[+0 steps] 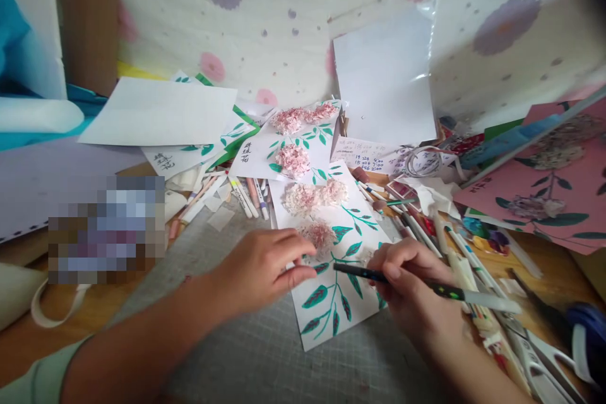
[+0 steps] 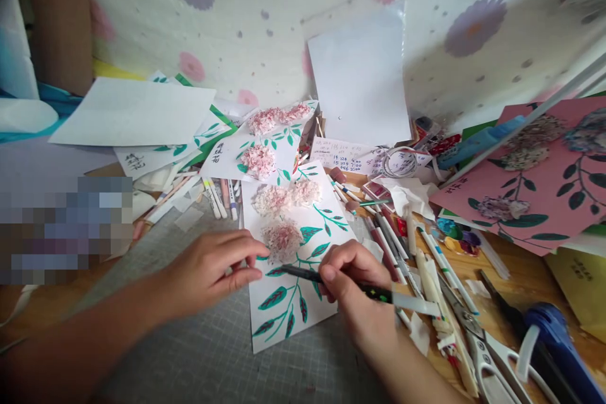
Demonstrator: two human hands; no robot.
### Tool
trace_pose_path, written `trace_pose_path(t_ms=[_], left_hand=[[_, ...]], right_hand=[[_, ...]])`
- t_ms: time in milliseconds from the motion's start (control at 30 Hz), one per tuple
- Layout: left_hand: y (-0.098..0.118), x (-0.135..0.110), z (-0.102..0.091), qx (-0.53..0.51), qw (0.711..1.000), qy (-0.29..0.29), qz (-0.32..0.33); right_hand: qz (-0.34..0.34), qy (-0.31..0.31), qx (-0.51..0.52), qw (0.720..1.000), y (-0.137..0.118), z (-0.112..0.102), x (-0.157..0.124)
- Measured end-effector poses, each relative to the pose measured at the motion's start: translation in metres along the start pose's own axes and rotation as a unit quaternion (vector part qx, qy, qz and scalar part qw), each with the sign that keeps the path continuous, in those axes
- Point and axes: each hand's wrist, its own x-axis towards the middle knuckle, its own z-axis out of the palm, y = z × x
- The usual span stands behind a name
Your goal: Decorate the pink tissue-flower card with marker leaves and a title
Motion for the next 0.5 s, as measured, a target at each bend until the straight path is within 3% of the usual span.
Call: trace_pose_path(t_ms=[100, 200, 300, 500], left_hand=[[0.020, -0.002, 0.013, -0.013, 0.999, -0.004, 0.036], [0.029, -0.003, 0.021, -0.011, 0.998, -0.006, 0.069], [0.029, -0.004, 0.022, -0.005, 0.995, -0.009, 0.097], [0.031, -0.008, 0.019, 0.010, 0.991, -0.008, 0.134]], right_hand=[[-0.058, -0.082, -0.112, 0.989, 0.000, 0.011, -0.008], [-0.178, -0.147, -0.234, 0.944, -0.001, 0.022, -0.012], [-0.270, -0.164, -0.279, 0.907, -0.003, 0.029, -0.010], [-0.302, -0.222, -0.278, 0.884, 0.003, 0.027, -0.001]])
